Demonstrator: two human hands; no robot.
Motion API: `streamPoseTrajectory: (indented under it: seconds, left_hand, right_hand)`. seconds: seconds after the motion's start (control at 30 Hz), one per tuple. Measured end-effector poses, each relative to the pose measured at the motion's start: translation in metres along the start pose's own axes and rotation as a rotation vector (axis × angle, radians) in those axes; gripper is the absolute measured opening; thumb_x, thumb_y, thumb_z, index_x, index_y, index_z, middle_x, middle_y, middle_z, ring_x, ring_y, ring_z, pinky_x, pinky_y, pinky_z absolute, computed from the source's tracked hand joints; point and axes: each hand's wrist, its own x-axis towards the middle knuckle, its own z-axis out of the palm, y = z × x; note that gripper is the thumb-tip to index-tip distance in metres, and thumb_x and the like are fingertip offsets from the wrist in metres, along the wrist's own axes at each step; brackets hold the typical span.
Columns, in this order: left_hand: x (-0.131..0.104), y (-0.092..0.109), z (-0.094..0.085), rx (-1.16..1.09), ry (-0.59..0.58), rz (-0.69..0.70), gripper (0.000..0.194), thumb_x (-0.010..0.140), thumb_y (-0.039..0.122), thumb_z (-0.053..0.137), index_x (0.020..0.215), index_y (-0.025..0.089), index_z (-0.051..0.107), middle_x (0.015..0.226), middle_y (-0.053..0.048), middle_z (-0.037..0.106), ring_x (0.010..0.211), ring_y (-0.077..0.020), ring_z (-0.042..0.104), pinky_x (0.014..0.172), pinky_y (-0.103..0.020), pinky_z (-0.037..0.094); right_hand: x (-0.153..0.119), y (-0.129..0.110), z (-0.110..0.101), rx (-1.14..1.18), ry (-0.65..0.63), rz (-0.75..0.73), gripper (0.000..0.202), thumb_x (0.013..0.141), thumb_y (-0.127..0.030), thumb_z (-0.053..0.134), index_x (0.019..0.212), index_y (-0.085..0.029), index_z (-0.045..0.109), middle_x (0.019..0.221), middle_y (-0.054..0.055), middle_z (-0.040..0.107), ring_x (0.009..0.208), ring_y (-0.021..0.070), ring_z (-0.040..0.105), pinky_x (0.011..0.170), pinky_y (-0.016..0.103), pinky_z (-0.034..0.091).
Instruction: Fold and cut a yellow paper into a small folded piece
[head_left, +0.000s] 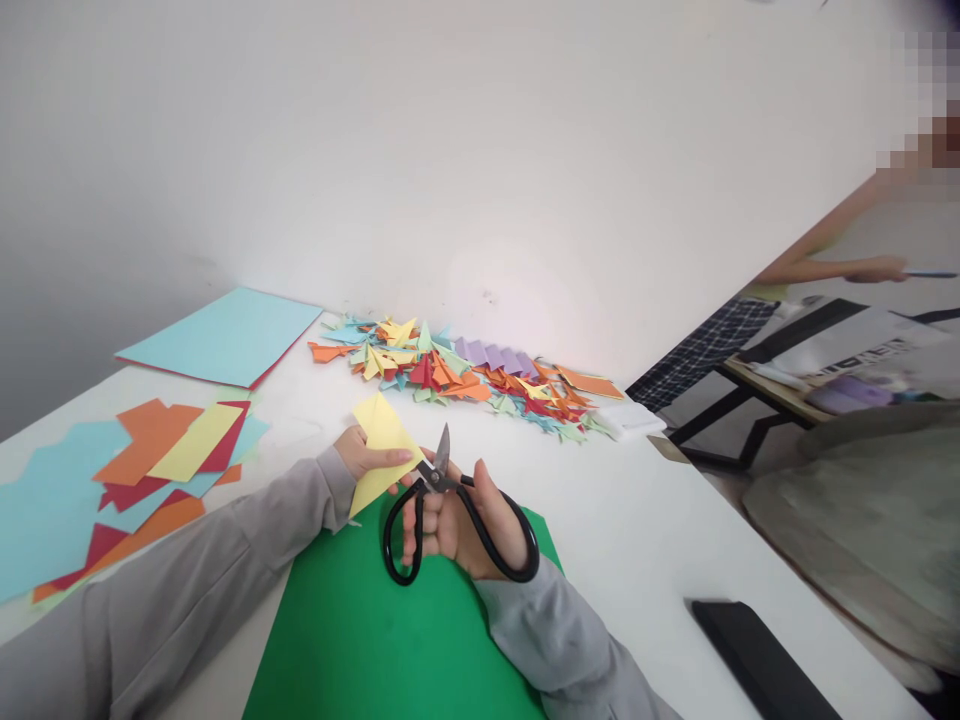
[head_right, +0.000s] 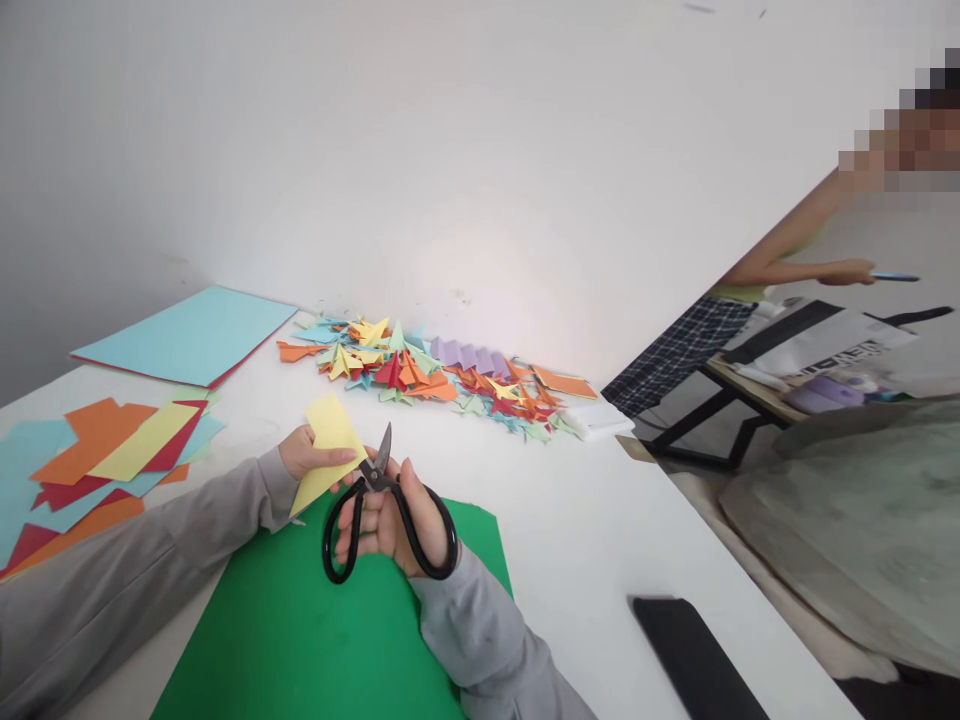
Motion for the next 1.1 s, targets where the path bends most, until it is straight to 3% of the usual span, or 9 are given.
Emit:
streamPoseTrajectory:
  seconds: [0.73,0.93,1.1]
  left_hand:
    - [0.006,-0.004,-0.010,0.010,-0.014,0.056,0.034,0.057,0.031,0.072,0.080,0.005,0.069,0.051,-0.008,0.062,0.040,-0.0107,0.052,0.037,-0.020,0.040]
    - [-0.001,0.004,-0.007,0.033,-0.029,0.042,0.031,0.060,0.029,0.070,0.081,0.006,0.068,0.050,-0.006,0.062,0.038,-0.0092,0.051,0.037,-0.020,0.039]
    - [-0.002,0.006,-0.008,0.050,-0.034,0.040,0.031,0.060,0.029,0.070,0.081,0.006,0.068,0.051,-0.006,0.062,0.037,-0.0091,0.051,0.036,-0.019,0.038]
  right_hand:
    - [0.000,-0.002,-0.001,-0.001,-0.035,-0.021,0.075,0.069,-0.074,0.025,0.119,-0.021,0.040,0.065,0.002,0.059,0.059,0.0183,0.060,0.061,0.037,0.045]
    - [0.000,-0.003,-0.001,0.002,-0.063,-0.009,0.076,0.069,-0.075,0.024,0.118,-0.019,0.044,0.065,0.003,0.059,0.059,0.0184,0.060,0.063,0.037,0.045]
    - [0.000,-0.005,0.000,-0.008,-0.041,0.019,0.082,0.069,-0.075,0.016,0.124,-0.018,0.038,0.065,0.003,0.059,0.060,0.0188,0.060,0.063,0.038,0.044]
